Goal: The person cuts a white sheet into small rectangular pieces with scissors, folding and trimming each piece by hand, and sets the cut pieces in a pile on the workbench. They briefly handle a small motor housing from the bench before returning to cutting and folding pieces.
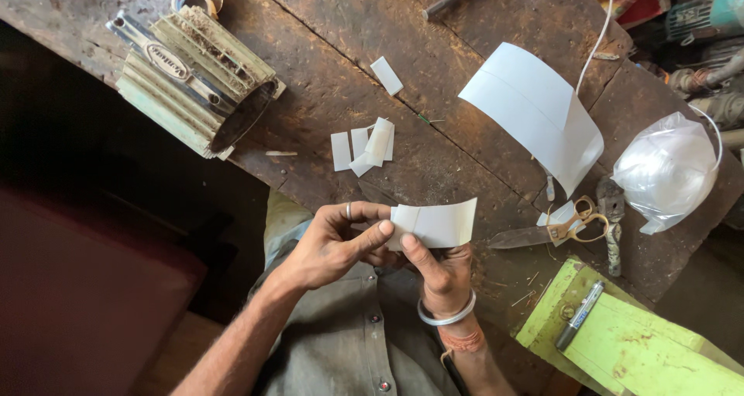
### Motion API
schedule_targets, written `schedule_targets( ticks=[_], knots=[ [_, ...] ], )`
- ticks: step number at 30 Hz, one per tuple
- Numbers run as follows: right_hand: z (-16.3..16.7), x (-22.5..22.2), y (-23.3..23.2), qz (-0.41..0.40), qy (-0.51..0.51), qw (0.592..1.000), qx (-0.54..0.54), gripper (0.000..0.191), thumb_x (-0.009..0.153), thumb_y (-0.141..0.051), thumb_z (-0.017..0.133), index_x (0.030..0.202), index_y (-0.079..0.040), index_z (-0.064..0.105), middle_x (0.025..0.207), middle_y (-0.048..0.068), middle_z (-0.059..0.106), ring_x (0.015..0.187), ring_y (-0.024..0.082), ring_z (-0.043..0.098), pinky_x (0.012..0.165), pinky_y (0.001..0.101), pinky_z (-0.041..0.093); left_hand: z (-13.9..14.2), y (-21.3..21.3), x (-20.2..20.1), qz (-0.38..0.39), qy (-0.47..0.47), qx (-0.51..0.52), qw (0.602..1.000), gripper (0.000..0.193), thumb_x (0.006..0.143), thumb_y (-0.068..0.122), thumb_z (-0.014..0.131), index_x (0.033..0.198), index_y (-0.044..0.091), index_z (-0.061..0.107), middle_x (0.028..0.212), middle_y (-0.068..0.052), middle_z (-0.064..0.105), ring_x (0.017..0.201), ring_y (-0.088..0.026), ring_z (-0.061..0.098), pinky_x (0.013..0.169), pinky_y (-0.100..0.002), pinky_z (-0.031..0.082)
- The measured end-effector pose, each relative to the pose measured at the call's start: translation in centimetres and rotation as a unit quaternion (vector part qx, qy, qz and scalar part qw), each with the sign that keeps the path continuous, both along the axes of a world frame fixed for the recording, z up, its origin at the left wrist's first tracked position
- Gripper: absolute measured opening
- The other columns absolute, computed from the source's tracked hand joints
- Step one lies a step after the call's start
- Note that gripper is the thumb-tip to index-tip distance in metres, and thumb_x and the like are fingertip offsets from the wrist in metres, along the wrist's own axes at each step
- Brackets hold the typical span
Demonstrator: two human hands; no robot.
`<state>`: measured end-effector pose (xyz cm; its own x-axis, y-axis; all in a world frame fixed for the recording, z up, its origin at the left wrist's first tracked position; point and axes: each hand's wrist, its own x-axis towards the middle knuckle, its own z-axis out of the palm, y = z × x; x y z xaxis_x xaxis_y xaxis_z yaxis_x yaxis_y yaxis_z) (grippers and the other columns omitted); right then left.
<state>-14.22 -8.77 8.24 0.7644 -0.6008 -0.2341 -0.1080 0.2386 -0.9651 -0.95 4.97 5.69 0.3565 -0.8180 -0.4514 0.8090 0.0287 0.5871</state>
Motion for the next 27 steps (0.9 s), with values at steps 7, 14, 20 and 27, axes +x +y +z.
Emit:
schedule_targets(
  ticks=[7, 14, 20, 27],
  knots=[
    [0.9, 0.2, -0.2, 0.01, -0.028, 0.988, 0.149, 0.023, 0.095, -0.011, 0.073, 0.112, 0.005, 0.071, 0.09, 0.01, 0.073, 0.073, 0.017, 0.065, 0.064, 0.0336, 0.052, 0.2, -0.1, -0.1, -0.007, 0.018, -0.067, 0.998, 0.035, 0.096, 0.012, 0.074, 0.126, -0.005, 0.071, 0.096, -0.01, 0.077, 0.084, -0.015, 0.073, 0.076, -0.03, 0.061],
    [0.5, 0.6, 0.5, -0.03, -0.065, 0.992, 0.107, 0.019, 0.098, -0.009, 0.072, 0.112, 0.004, 0.069, 0.094, 0.01, 0.071, 0.078, 0.017, 0.064, 0.068, 0.032, 0.051, -0.2, -0.1, -0.4, -0.007, 0.032, -0.08, 0.996, 0.036, 0.091, 0.007, 0.078, 0.124, -0.005, 0.072, 0.094, -0.01, 0.077, 0.085, -0.016, 0.073, 0.081, -0.033, 0.062],
    [0.7, 0.7, 0.8, -0.038, -0.076, 0.99, 0.115, 0.017, 0.098, -0.009, 0.071, 0.108, 0.004, 0.069, 0.087, 0.009, 0.069, 0.071, 0.016, 0.061, 0.061, 0.0316, 0.05, -0.2, -0.2, -0.4, -0.004, 0.051, -0.09, 0.995, 0.036, 0.09, 0.007, 0.078, 0.124, -0.005, 0.072, 0.094, -0.011, 0.078, 0.084, -0.017, 0.074, 0.081, -0.033, 0.062],
    [0.8, 0.8, 1.2, -0.043, -0.078, 0.994, 0.067, 0.012, 0.098, -0.007, 0.07, 0.105, 0.002, 0.067, 0.087, 0.007, 0.068, 0.073, 0.015, 0.061, 0.063, 0.0315, 0.05, -0.1, -0.2, -0.5, 0.008, 0.058, -0.084, 0.995, 0.036, 0.09, 0.007, 0.079, 0.123, -0.006, 0.073, 0.096, -0.011, 0.078, 0.085, -0.016, 0.073, 0.081, -0.034, 0.062]
  ],
)
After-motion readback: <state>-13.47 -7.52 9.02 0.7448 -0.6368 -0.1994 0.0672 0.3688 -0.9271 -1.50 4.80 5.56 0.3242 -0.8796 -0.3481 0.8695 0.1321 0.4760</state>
